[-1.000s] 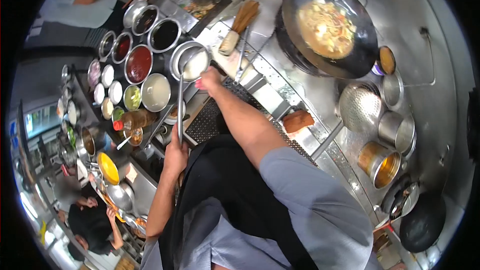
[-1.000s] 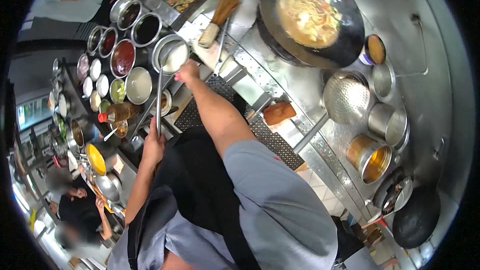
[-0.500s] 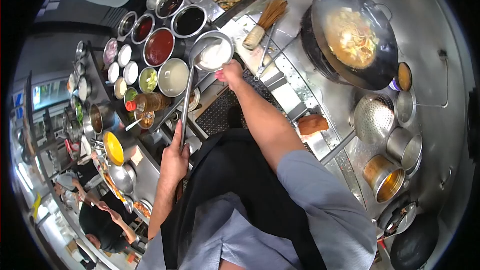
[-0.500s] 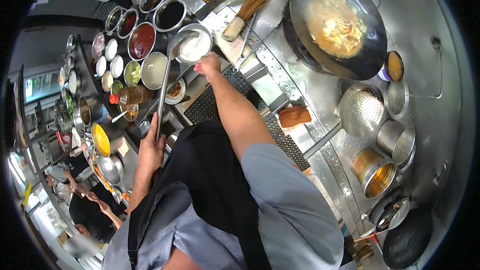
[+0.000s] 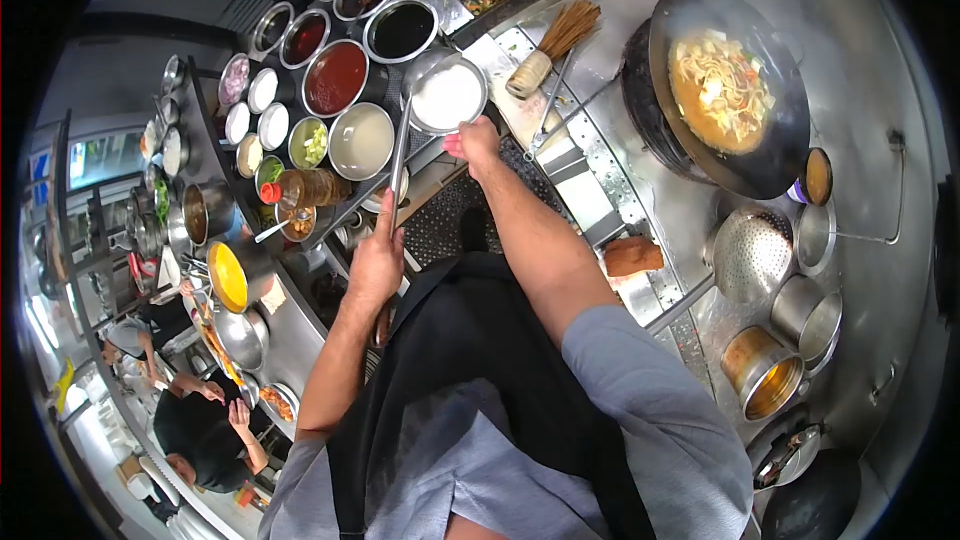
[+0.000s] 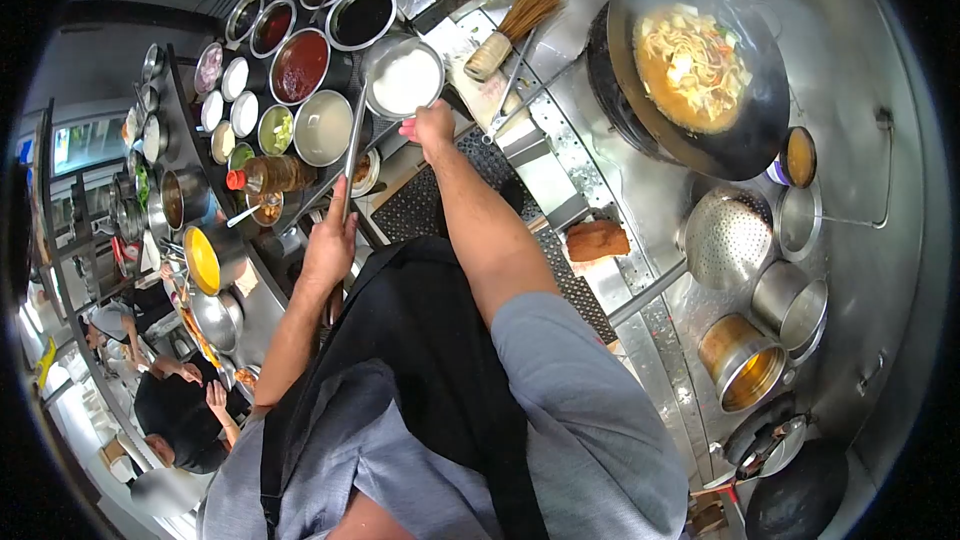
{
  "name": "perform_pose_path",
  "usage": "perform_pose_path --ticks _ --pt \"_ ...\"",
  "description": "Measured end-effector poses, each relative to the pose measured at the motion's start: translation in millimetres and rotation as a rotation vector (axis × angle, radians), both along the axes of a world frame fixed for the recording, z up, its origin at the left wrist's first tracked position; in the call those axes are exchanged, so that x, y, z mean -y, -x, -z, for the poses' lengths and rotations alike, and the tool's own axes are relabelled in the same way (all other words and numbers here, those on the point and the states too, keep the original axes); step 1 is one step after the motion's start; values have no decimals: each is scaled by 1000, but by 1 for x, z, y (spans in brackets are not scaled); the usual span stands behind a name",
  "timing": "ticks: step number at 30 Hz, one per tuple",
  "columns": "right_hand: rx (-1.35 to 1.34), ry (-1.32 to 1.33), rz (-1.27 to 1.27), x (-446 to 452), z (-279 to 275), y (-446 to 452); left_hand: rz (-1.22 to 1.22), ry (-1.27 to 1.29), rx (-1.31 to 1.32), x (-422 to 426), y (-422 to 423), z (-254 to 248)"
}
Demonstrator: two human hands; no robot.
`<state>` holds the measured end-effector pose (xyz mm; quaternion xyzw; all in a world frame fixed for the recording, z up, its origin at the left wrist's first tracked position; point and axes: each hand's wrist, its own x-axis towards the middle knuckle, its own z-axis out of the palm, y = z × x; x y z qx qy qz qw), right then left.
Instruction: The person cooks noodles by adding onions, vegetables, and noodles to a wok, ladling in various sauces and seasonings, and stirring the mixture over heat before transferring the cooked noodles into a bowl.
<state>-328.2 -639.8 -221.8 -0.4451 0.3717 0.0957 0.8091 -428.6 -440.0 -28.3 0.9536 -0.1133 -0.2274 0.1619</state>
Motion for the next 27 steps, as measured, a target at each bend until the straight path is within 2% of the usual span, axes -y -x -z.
perform_pose_path --ticks 9,15,20,22,24,27 --pt "6 -11 67 -7 -3 -1 29 94 -75 2 8 -6" --pt "1 -28 98 -6 -4 -2 -114 20 -323 16 9 -35" --pt "9 -33 105 -10 -1 -4 45 149 -142 -8 21 -24" --pt "-8 -31 85 -8 1 -3 -63 198 -253 -11 17 -31" --pt "-23 -21 53 -4 1 0 -328 236 -535 0 0 -64" --pt "-29 -11 2 0 -3 6 -608 573 -719 -14 -22 -69"
